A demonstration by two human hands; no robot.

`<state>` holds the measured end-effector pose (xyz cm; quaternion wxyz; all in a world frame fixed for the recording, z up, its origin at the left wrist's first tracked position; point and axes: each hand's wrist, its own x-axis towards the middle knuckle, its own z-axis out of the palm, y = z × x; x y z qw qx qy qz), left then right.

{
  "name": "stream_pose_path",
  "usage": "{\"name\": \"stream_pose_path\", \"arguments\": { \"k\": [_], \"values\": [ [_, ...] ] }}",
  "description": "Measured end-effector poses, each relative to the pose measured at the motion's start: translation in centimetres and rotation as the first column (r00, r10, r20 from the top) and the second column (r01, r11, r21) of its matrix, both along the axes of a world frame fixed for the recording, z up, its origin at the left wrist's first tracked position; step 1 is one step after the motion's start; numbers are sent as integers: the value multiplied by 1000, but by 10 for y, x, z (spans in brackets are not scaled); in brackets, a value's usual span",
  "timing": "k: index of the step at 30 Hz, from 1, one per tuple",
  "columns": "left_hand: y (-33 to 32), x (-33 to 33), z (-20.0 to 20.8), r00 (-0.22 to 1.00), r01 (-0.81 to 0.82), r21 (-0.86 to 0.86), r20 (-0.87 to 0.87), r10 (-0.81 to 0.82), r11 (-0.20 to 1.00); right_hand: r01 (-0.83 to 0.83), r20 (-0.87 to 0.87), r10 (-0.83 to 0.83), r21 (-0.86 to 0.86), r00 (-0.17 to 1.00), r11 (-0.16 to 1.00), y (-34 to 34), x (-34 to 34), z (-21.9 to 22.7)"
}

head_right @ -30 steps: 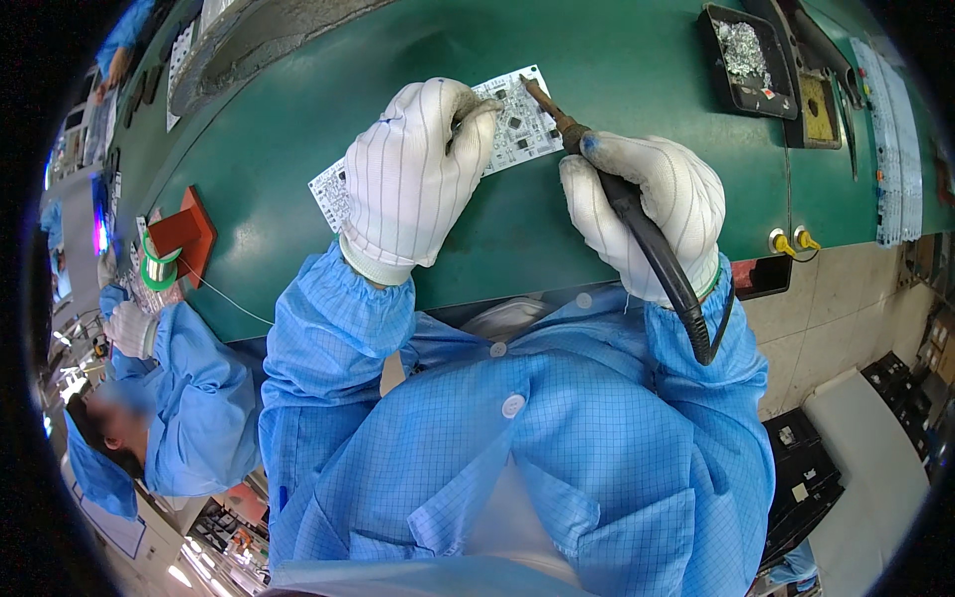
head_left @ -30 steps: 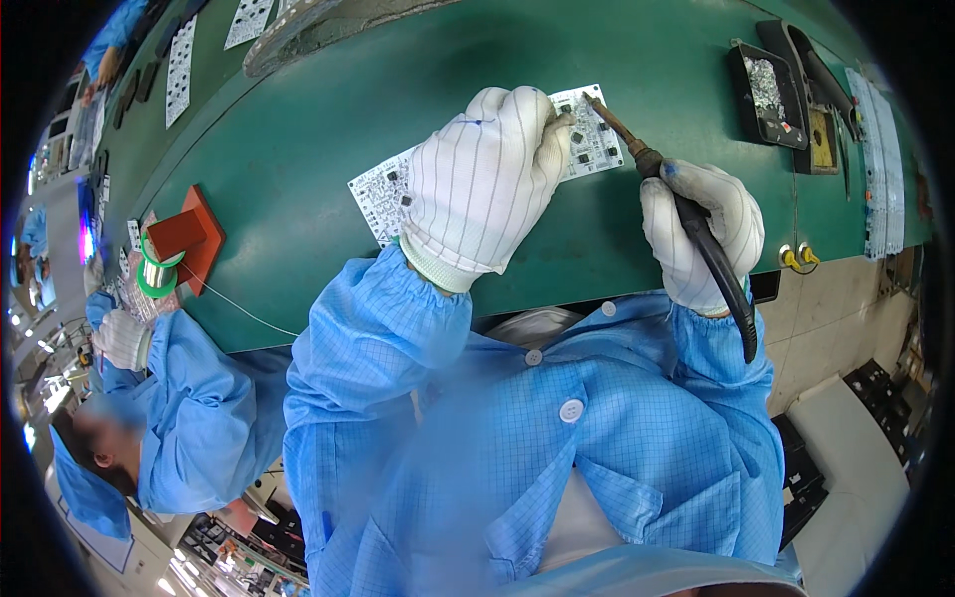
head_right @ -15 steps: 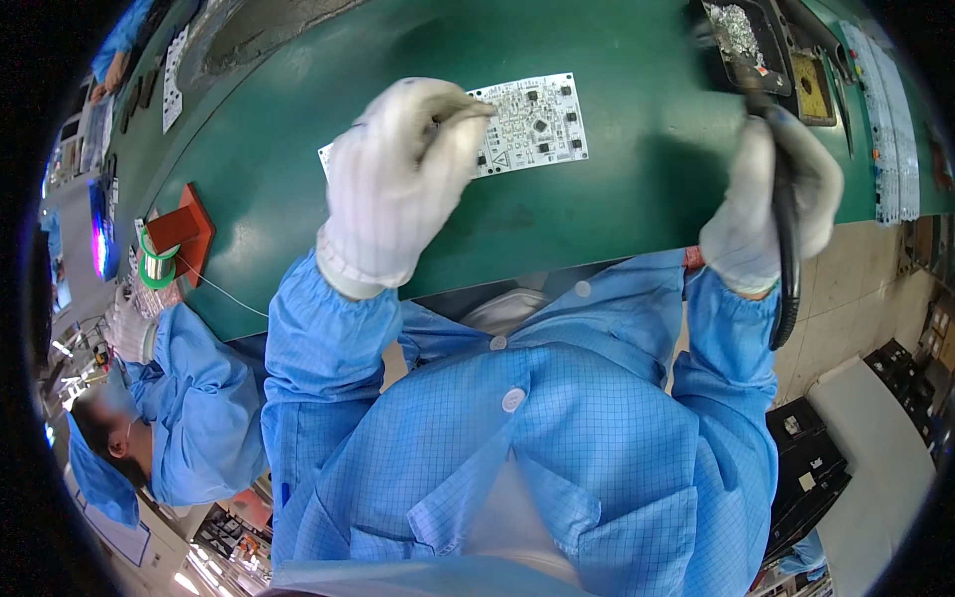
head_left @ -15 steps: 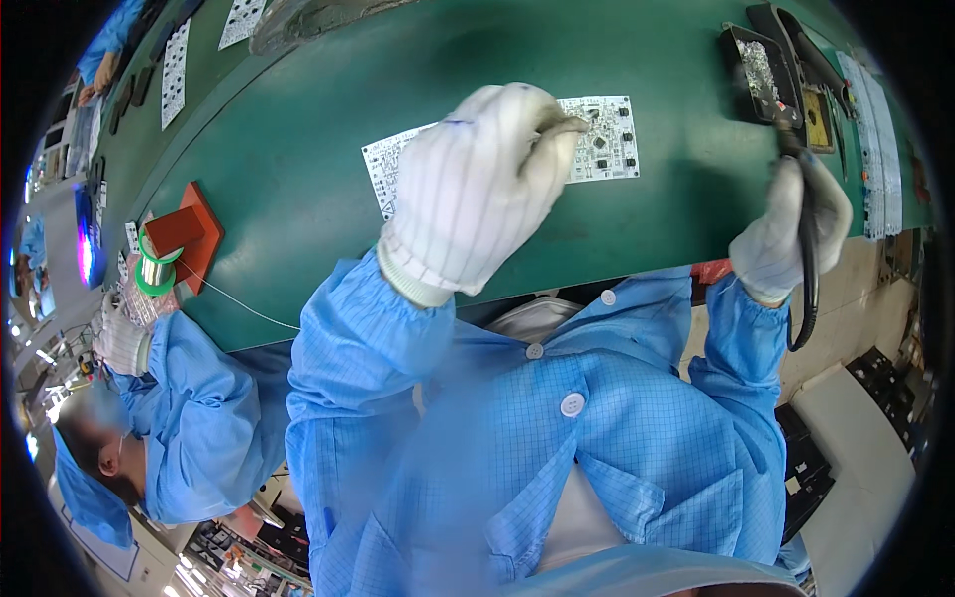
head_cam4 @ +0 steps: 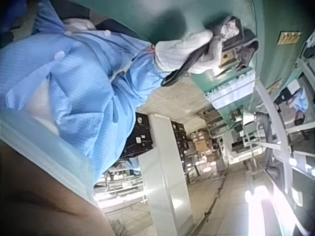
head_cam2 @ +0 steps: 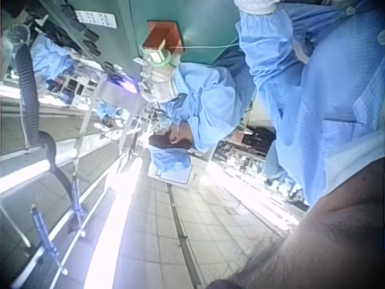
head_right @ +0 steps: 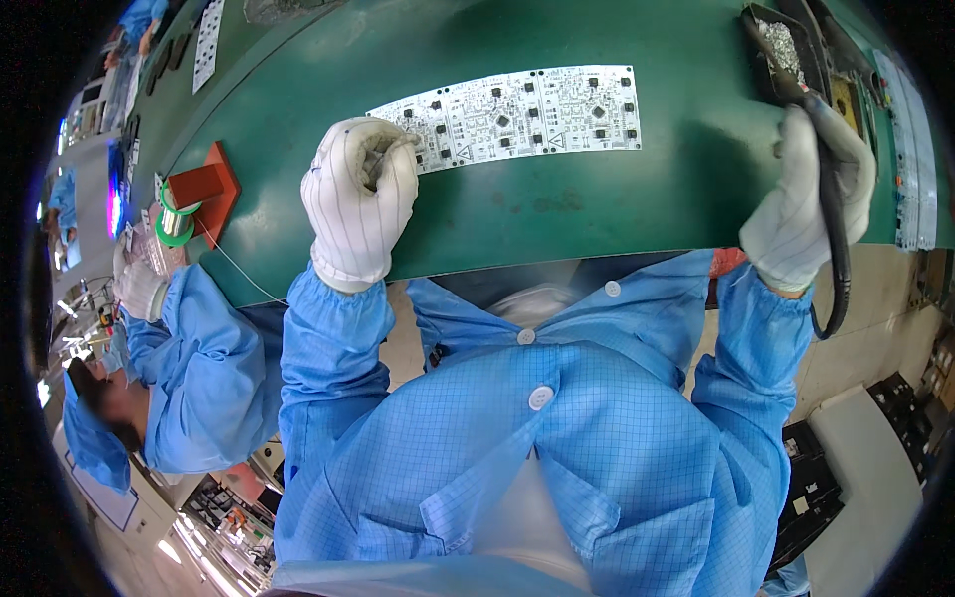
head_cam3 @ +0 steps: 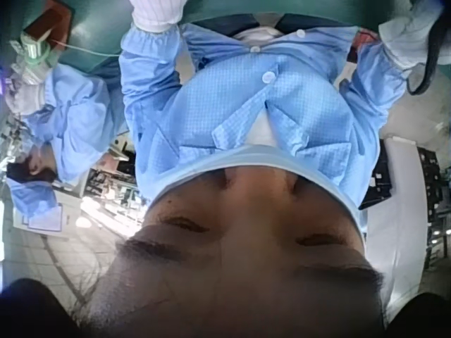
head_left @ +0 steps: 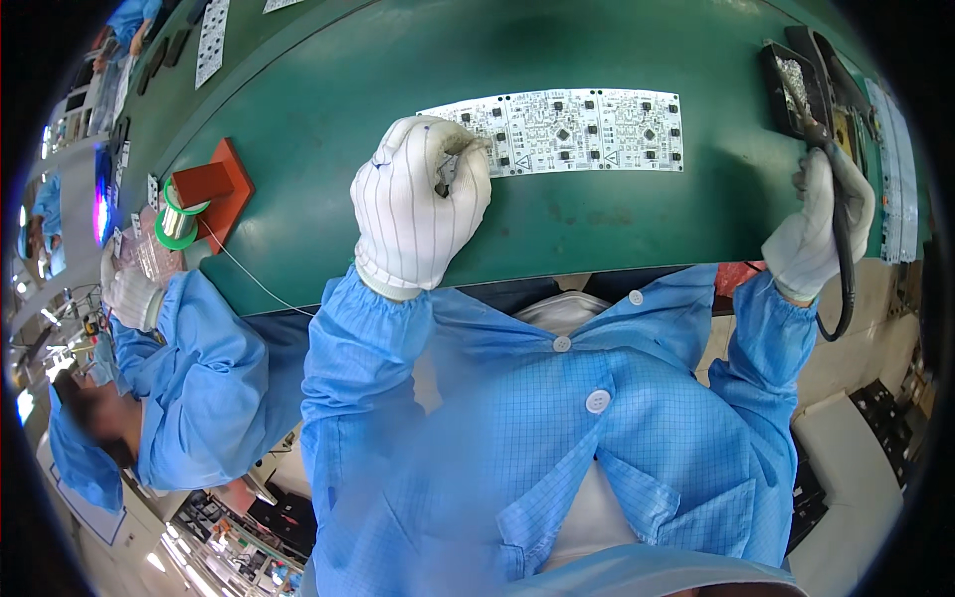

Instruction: The person solders electronic components onto circuit boards using a soldering iron, puts on gloves, takes additional circuit boards from a storage bin, and solders components onto circuit board strips.

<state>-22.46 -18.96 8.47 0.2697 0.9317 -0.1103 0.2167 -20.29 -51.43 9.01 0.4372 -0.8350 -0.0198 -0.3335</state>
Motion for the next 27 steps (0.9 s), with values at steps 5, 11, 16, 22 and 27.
{"name": "stream_pose_path", "arguments": {
  "k": [5,11,16,22,27],
  "values": [
    [-3,8,-3,997,-46,-107,62,53,993,-174,-44,188,222,981,960,48,2,6],
    [-1,12,-3,992,-94,-150,70,105,984,-231,-88,251,192,964,954,47,2,-4],
    [4,11,-5,977,-213,-255,-57,205,943,-191,-119,218,207,969,960,49,3,-6],
    [18,13,-14,939,-345,-269,-103,329,899,-167,-151,200,208,968,964,55,4,-9],
    [28,15,-13,911,-412,-326,-169,376,851,-173,-150,206,204,967,963,63,3,-11]
  ]
}}
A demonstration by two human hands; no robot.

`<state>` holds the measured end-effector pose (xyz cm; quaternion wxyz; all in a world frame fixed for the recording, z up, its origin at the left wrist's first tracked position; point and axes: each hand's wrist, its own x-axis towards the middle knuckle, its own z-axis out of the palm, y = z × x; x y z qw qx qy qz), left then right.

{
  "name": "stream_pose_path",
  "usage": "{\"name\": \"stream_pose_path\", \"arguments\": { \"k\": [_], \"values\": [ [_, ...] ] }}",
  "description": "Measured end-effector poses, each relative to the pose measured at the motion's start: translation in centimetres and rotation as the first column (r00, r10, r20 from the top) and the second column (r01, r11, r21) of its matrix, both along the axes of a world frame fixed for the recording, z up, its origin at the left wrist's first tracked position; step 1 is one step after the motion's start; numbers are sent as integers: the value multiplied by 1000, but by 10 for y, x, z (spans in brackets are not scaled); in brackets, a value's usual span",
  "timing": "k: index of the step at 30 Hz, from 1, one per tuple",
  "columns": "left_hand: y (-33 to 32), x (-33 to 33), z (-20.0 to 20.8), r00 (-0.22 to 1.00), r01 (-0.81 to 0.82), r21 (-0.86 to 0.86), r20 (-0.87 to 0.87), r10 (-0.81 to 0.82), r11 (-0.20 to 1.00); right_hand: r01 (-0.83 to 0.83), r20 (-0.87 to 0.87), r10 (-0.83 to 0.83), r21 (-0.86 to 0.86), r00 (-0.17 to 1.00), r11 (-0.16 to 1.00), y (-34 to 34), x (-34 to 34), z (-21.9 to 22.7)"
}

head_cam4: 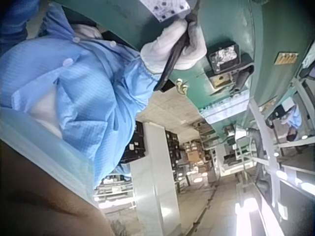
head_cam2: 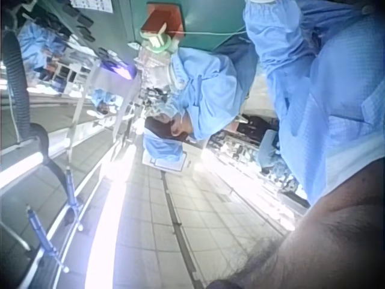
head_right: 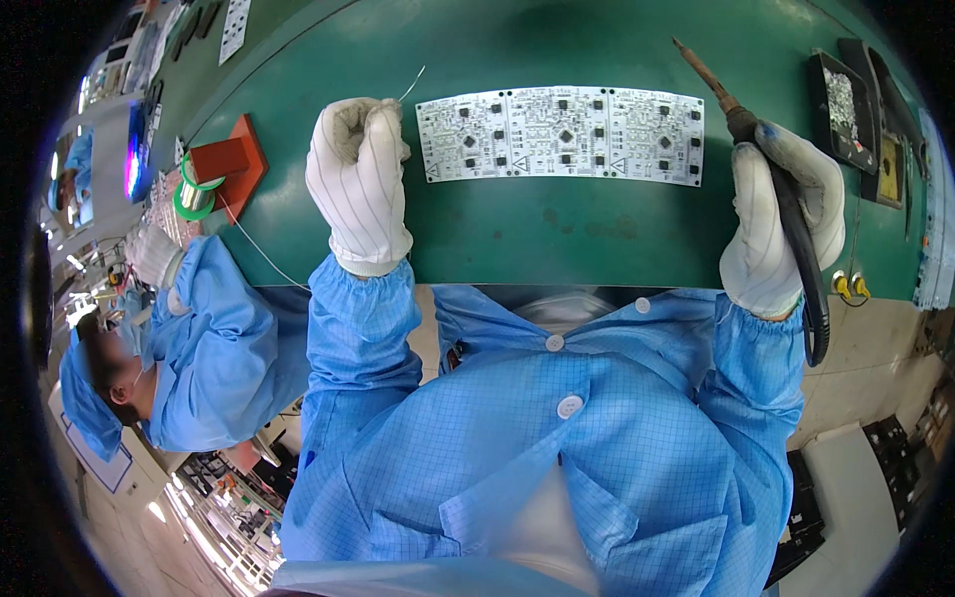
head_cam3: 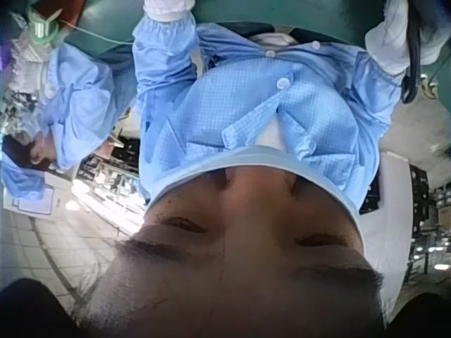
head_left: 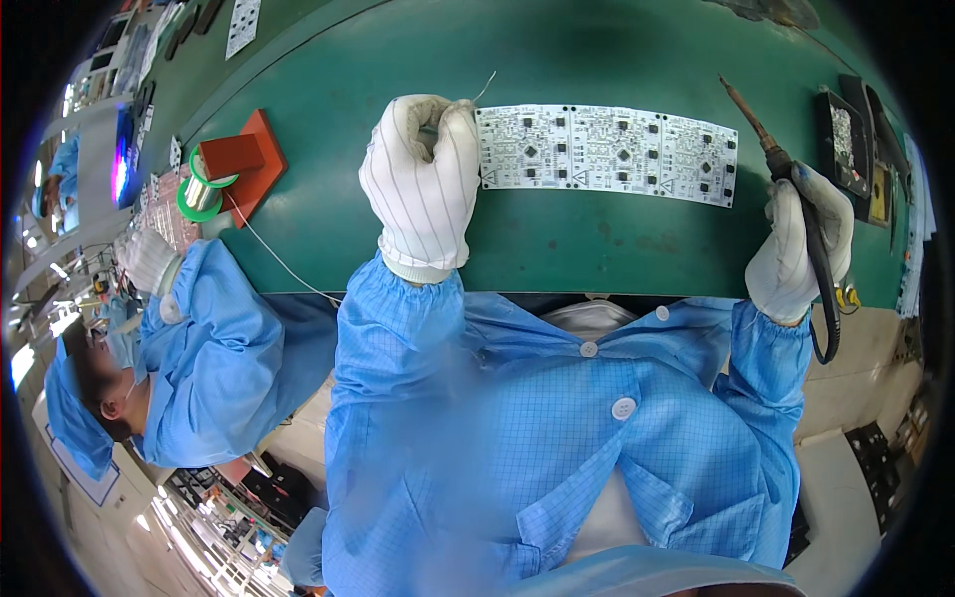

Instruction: The person solders electronic components onto circuit boards using a soldering iron, puts on gloves, takes additional circuit boards from a storage bin, and solders components onto circuit board strips.

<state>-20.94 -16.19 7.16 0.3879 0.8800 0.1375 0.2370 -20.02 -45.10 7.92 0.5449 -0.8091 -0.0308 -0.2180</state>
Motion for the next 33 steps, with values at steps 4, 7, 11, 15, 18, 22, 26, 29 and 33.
{"name": "stream_pose_path", "arguments": {
  "k": [4,7,11,15,18,22,26,29,33],
  "values": [
    [0,-2,6,998,58,78,-37,-55,995,-22,12,22,-40,1000,999,-1,1,5],
    [-3,-4,4,983,150,-19,-101,-151,989,-14,-94,24,103,995,995,-3,2,5],
    [-9,-2,-1,915,402,27,-32,-401,915,-217,-119,235,151,965,964,-16,17,33],
    [-11,-5,-4,926,370,169,9,-377,913,-669,-97,665,-12,740,743,-11,59,56],
    [-11,-6,-2,934,356,134,-10,-358,925,-686,-178,670,-48,721,726,21,67,55],
    [-14,-10,8,910,412,97,18,-415,906,-637,-221,618,-20,755,771,13,68,39],
    [-16,-16,10,856,515,-7,-62,-514,857,-617,-210,602,-7,770,787,9,70,29],
    [-20,-12,8,838,546,74,-54,-544,834,-713,-153,702,-23,695,701,5,76,34],
    [-27,-7,9,813,581,95,-18,-582,808,-635,-281,625,66,728,770,-19,76,27]
  ]
}}
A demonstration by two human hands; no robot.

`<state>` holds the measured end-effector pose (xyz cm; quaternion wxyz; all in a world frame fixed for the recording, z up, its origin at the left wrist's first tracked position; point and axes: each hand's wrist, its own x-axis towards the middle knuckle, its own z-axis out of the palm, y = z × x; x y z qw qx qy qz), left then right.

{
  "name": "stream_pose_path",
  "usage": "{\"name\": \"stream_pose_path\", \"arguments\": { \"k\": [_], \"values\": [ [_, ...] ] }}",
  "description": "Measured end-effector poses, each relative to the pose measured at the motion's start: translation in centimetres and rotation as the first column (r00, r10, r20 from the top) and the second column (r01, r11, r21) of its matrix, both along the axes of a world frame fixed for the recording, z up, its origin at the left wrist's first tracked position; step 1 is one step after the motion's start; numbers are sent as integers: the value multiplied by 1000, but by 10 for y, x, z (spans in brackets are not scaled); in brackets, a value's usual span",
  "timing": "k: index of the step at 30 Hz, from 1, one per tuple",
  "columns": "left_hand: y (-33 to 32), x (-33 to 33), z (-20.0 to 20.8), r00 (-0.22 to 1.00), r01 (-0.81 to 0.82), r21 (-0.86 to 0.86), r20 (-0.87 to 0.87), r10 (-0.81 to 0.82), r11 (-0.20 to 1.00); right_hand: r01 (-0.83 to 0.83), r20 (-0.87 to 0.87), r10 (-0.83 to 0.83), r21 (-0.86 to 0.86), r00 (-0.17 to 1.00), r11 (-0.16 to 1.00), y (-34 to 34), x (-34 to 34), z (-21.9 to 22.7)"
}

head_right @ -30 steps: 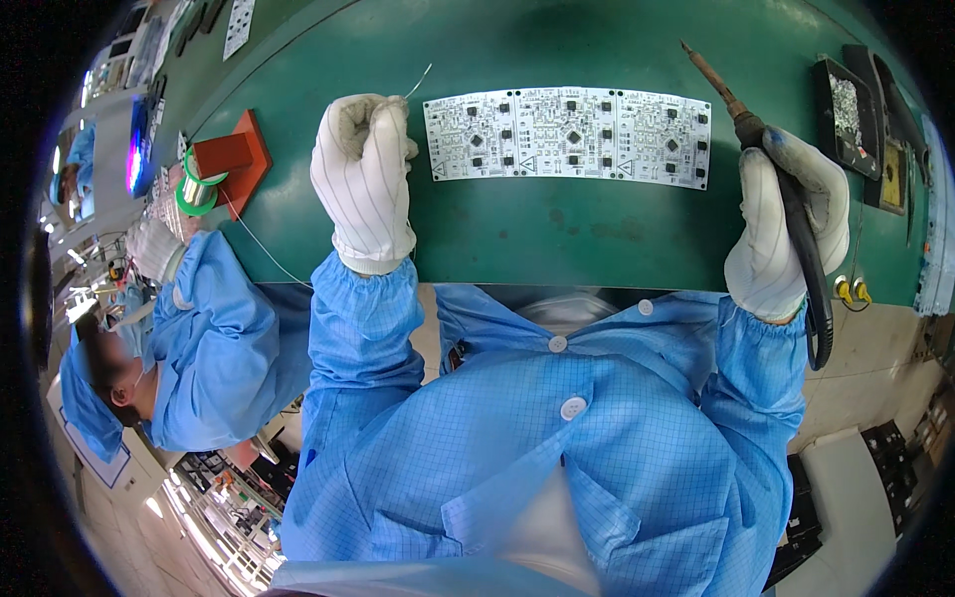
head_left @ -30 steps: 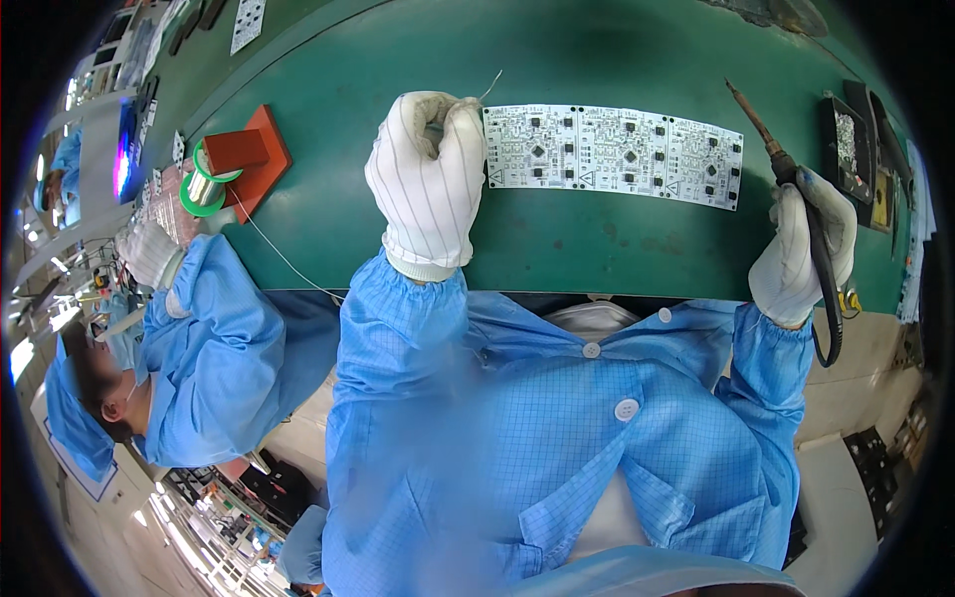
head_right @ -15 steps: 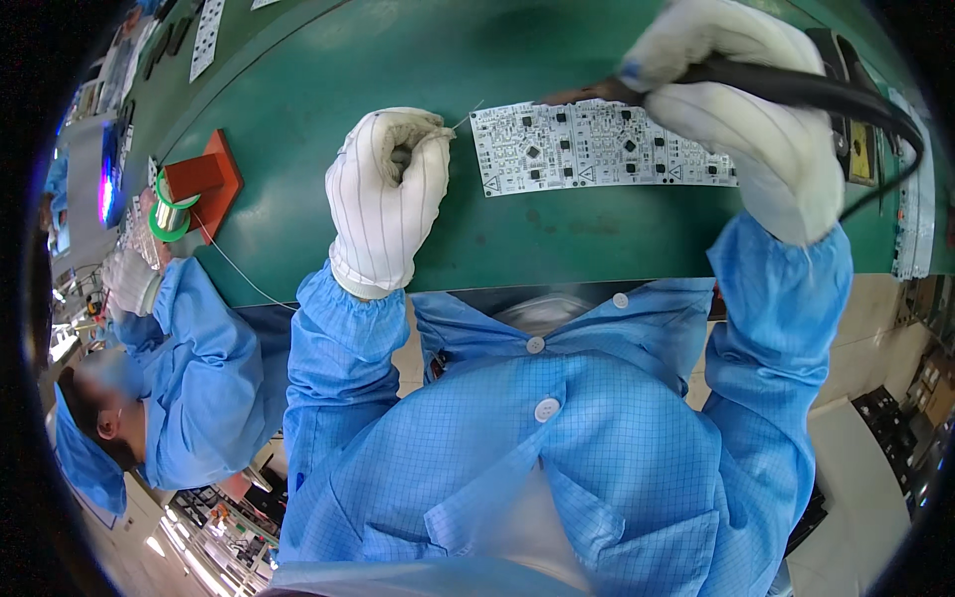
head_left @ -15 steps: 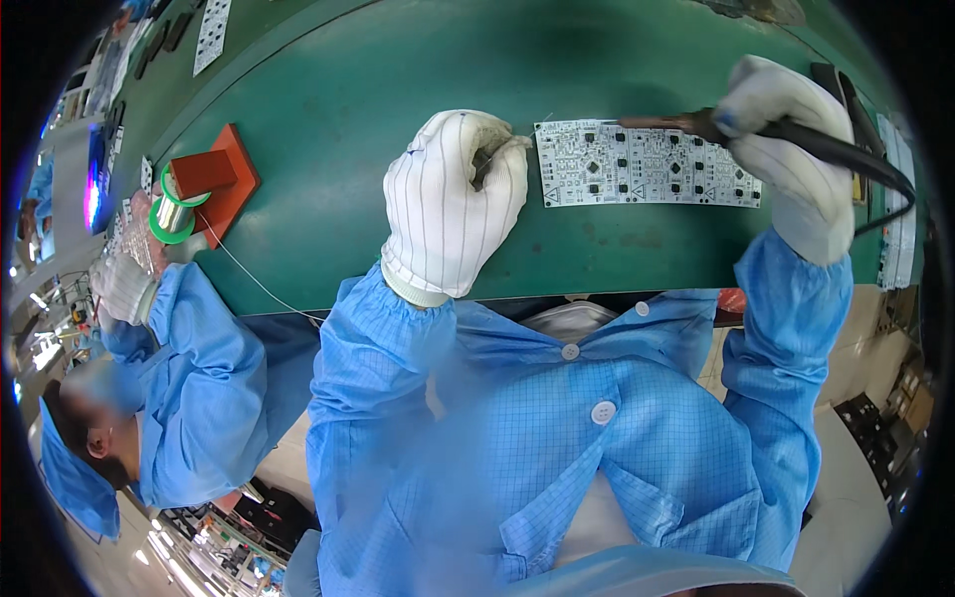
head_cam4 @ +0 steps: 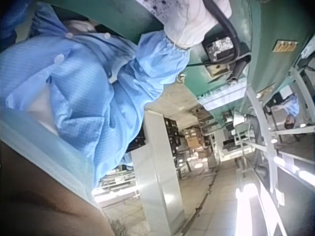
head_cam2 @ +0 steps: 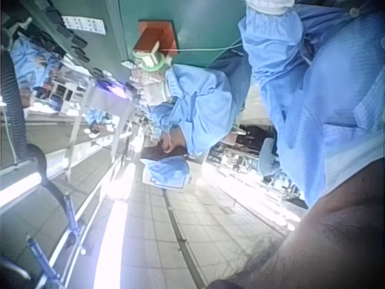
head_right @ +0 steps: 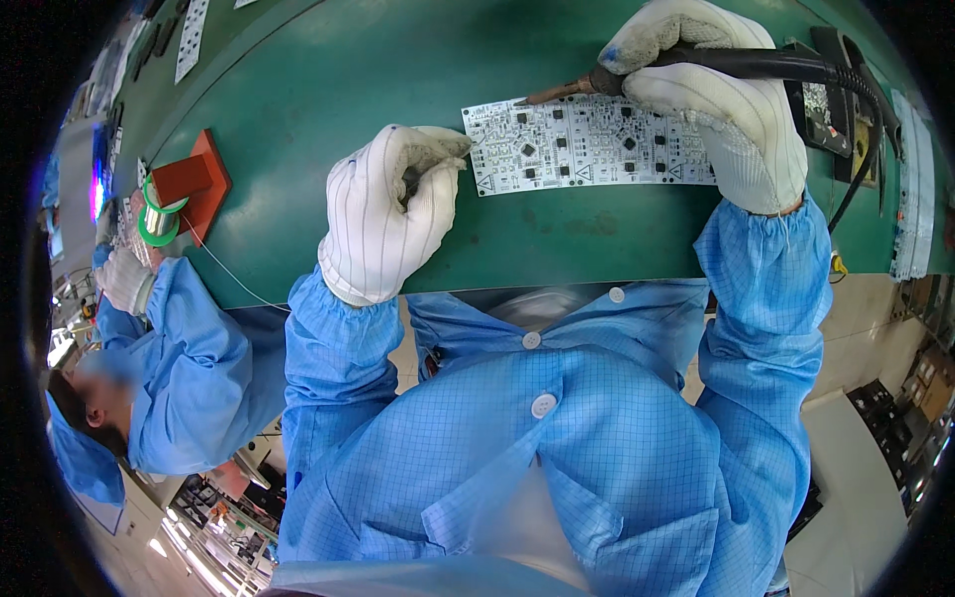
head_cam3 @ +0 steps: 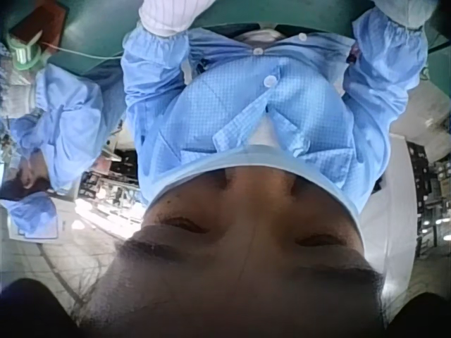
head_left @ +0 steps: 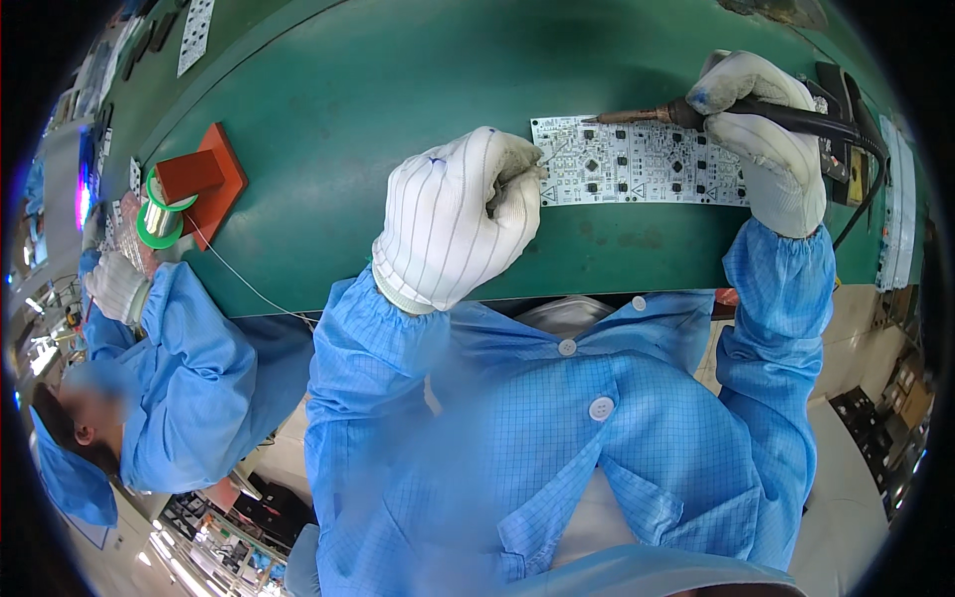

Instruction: The person solders electronic components onto circuit boards using a soldering iron, puts on gloves, takes additional circuit boards from a storage bin, and solders components onto circuit board strips.

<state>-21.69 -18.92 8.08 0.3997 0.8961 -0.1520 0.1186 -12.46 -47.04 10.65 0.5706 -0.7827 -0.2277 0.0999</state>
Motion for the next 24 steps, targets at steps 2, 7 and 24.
{"name": "stream_pose_path", "arguments": {
  "k": [2,7,24],
  "values": [
    [0,-3,1,1000,-17,21,-9,17,1000,-6,-73,14,101,997,995,-4,2,-8],
    [-6,-4,3,1000,-27,-12,-13,27,1000,-62,257,73,-53,964,997,-13,2,-8],
    [2,0,1,995,-96,-2,-37,96,995,-79,194,74,21,978,997,16,9,-4]
  ]
}}
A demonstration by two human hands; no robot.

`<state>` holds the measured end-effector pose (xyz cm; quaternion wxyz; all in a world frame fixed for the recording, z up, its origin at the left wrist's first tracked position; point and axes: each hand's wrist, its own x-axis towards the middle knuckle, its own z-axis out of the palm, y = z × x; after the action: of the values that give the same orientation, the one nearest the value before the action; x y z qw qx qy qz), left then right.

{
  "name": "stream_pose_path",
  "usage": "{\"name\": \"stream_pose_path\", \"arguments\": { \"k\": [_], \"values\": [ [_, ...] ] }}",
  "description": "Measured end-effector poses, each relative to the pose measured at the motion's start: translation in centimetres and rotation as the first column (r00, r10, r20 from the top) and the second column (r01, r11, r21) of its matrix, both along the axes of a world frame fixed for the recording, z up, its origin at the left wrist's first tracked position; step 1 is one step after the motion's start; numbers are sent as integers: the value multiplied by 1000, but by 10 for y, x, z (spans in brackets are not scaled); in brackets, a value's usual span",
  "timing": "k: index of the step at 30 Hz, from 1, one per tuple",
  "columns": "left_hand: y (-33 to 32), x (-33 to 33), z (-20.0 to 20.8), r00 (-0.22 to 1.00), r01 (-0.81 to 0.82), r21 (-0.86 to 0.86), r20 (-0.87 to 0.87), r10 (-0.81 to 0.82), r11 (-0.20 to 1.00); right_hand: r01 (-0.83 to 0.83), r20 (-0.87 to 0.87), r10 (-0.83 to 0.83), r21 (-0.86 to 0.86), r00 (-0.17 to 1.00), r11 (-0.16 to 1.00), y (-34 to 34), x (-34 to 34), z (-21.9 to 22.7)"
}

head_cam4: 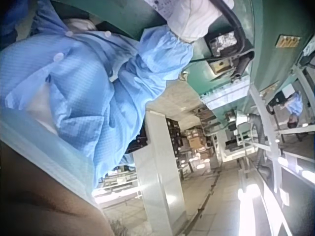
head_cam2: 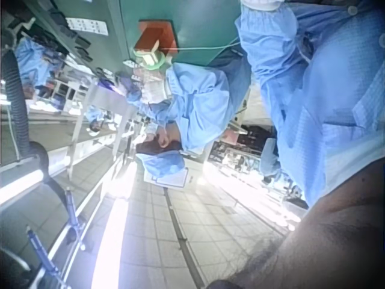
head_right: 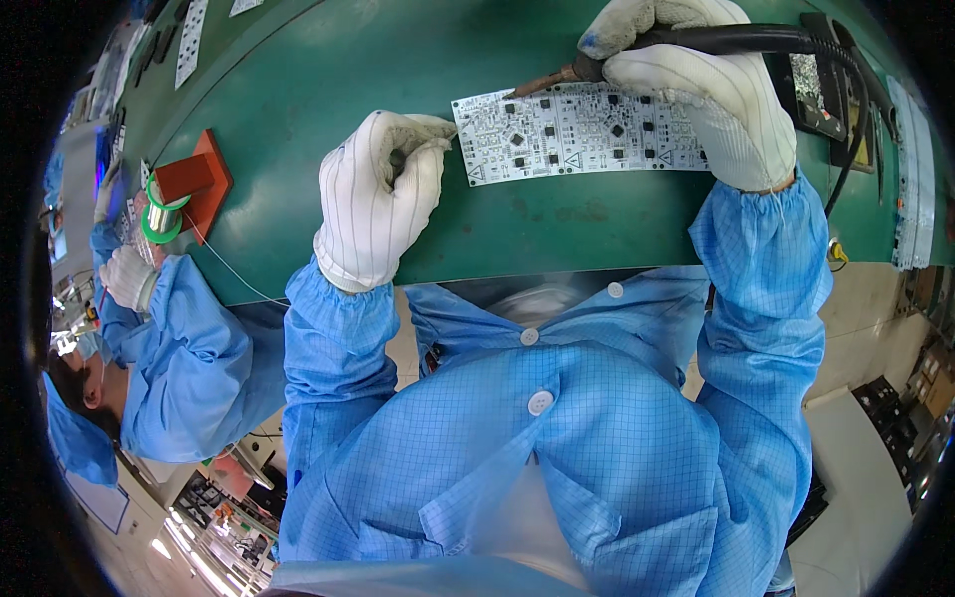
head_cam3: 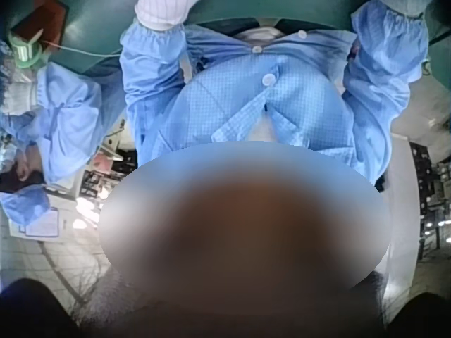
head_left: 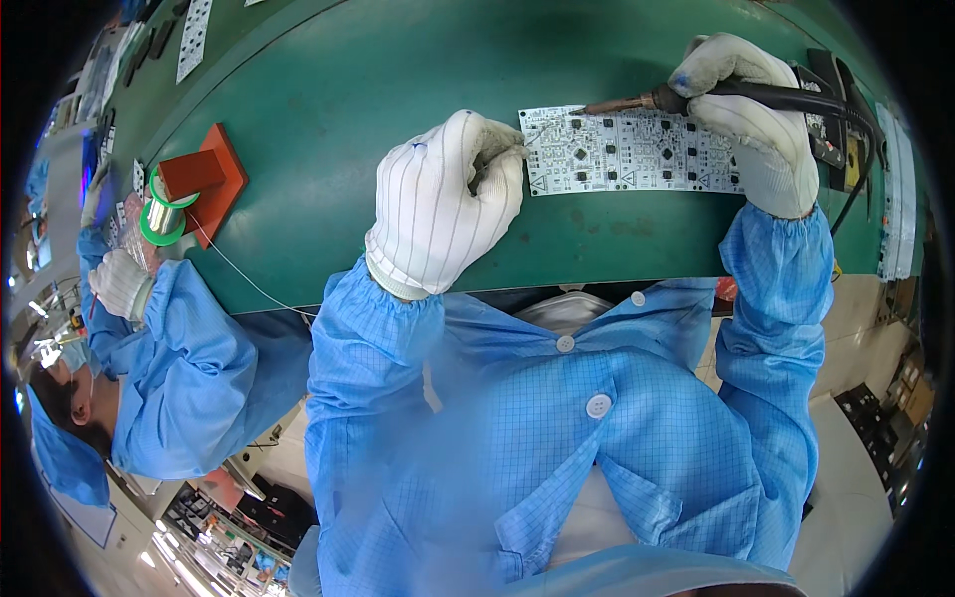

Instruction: The person solders electronic components onto circuit boards using a soldering iron, puts on gloves, takes additional circuit boards from a storage bin, and solders components onto circuit board strips.

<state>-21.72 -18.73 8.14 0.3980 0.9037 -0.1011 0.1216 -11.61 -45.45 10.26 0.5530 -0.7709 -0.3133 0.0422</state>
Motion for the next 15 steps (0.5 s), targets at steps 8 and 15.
{"name": "stream_pose_path", "arguments": {
  "k": [8,15],
  "values": [
    [11,1,-3,1000,8,18,-30,-7,1000,9,-40,-8,22,999,1000,11,2,-4],
    [21,4,-7,986,-154,-188,-87,139,970,325,204,-290,-168,935,931,22,-27,19]
  ]
}}
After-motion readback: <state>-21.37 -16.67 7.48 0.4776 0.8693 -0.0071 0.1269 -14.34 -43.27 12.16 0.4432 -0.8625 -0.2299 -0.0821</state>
